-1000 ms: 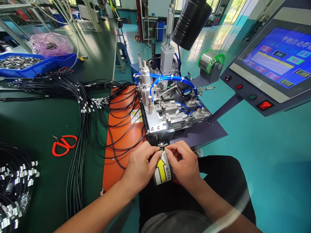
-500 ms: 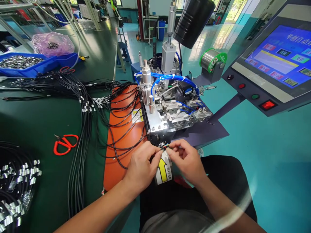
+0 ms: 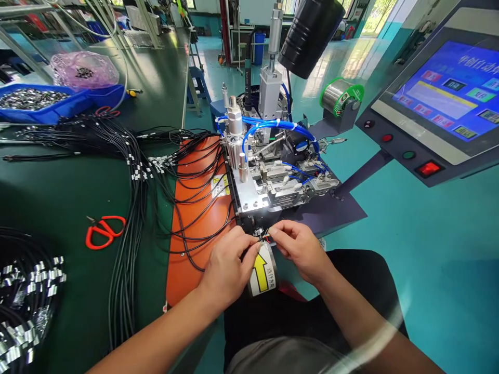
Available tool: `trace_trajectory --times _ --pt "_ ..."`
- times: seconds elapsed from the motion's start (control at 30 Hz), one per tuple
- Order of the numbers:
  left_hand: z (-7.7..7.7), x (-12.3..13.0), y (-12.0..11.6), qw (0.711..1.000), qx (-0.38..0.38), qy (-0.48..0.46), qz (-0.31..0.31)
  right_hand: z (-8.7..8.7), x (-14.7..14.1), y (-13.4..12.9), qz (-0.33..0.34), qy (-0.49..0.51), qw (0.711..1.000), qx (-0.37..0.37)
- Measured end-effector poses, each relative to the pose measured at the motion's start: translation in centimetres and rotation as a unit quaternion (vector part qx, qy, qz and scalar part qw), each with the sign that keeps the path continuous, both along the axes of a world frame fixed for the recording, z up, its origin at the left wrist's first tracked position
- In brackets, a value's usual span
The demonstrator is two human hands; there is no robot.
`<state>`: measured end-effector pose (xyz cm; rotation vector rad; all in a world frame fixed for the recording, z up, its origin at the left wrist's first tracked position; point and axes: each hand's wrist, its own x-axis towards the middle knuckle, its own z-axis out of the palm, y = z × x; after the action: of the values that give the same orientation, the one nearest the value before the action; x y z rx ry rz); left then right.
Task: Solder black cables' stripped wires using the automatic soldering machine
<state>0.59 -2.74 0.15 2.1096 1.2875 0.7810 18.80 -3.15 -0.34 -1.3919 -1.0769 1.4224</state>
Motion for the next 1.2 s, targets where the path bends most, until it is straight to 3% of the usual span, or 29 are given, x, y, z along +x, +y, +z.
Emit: trace_trajectory --times 0.33,0.5,0.87,1.2 --pt "0.5 -0.6 0.9 1.0 0.01 0.013 -0.01 -0.9 -0.2 0.4 -0.013 -0.107 0.993 0.044" --pt "0.6 -1.0 1.1 1.0 -0.02 0.007 -0.016 -1.8 -0.4 0.8 -0.02 -0.131 0.99 0.055" --pt "-0.5 -1.1 1.7 0.996 0.088 0.006 -0.006 -2.3 -0.8 1.2 -0.021 -0.149 0.987 0.056" --pt "-0.6 -1.1 1.8 0.995 0.101 0.012 -0.004 -2.4 -1.0 1.3 -0.021 -0.151 0.987 0.052"
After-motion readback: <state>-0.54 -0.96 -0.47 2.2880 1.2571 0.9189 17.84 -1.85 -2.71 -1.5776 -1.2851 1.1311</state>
